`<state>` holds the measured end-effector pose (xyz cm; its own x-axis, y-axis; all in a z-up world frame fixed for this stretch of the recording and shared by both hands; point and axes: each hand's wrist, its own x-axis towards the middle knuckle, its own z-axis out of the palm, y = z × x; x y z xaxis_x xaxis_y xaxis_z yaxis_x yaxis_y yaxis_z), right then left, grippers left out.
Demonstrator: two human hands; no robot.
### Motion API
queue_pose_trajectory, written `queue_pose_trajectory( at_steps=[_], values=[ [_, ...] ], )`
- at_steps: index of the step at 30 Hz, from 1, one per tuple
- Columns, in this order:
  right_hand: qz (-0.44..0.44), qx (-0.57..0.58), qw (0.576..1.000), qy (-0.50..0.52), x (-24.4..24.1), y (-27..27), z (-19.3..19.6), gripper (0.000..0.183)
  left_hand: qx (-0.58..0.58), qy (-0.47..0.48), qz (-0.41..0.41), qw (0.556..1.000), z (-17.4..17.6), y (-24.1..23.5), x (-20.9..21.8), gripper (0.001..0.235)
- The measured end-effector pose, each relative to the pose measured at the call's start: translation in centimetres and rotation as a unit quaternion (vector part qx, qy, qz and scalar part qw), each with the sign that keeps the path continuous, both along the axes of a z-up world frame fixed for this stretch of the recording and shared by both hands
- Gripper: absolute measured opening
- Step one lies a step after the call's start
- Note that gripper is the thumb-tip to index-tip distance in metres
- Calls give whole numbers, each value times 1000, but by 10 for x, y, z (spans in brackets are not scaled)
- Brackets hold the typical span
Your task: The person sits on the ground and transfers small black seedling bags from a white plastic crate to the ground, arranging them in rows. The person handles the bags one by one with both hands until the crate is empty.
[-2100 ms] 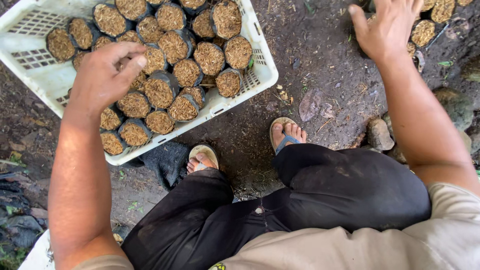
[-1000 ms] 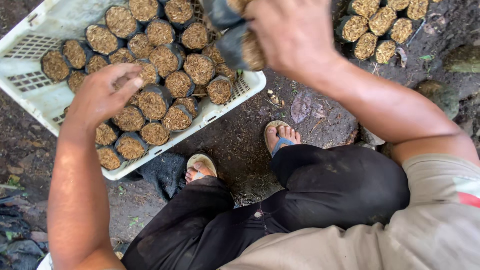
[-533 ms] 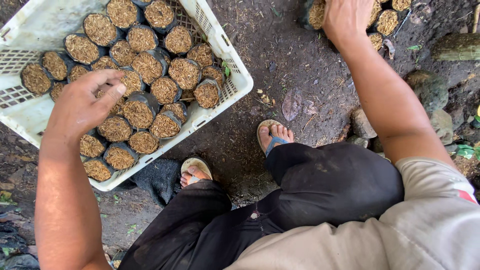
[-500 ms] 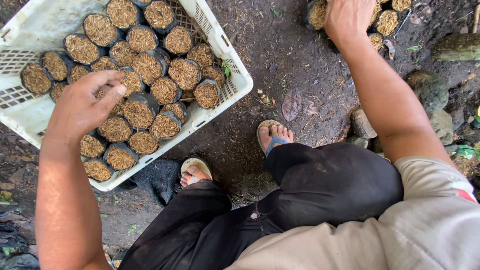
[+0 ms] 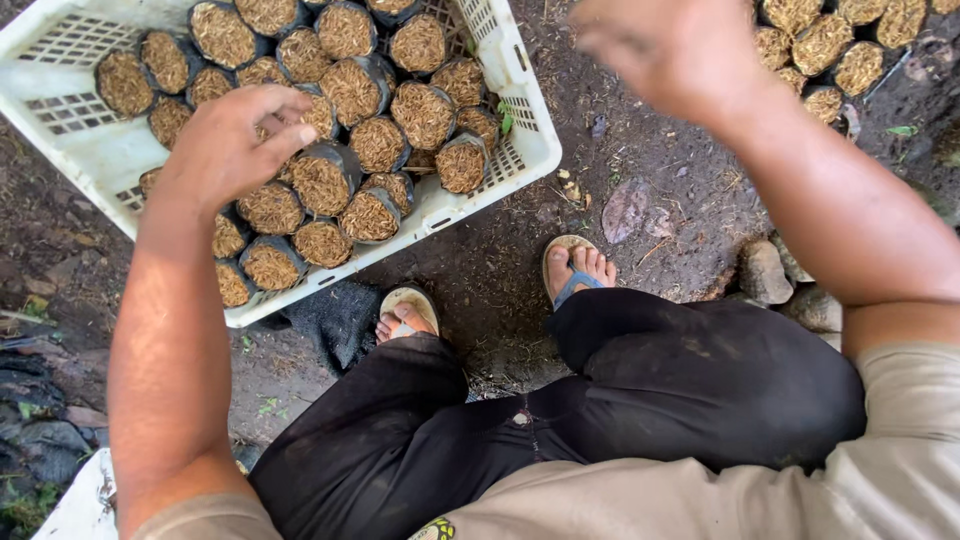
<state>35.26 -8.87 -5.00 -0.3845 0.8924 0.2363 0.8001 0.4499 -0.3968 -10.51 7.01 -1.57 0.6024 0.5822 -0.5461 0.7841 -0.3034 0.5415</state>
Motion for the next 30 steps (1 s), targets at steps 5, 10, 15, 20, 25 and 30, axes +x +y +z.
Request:
queue_pose_trajectory(
  at_steps=[5,10,15,20,25,30],
  values=[
    [125,-197,971,-51,-125,39,16,29,-31,-19,4,999,-5,-3,1,37],
    [123,-294,934,-164,-162,45,1,17,-22,-22,15,999,-1,-8,-6,36],
    [106,-407,897,-136,-164,39,-18,23,-26,2,22,999,2,-3,-5,37],
    [59,-331,939,-74,-163,30,-29,11,-36,41,38,998,1,-6,3,38],
    [25,-239,968,79,-151,10,-1,14,-49,8,34,998,-1,-3,3,41],
    [-49,-50,987,146,-90,-9,43,9,-41,-4,51,998,5,0,-6,41]
  ],
)
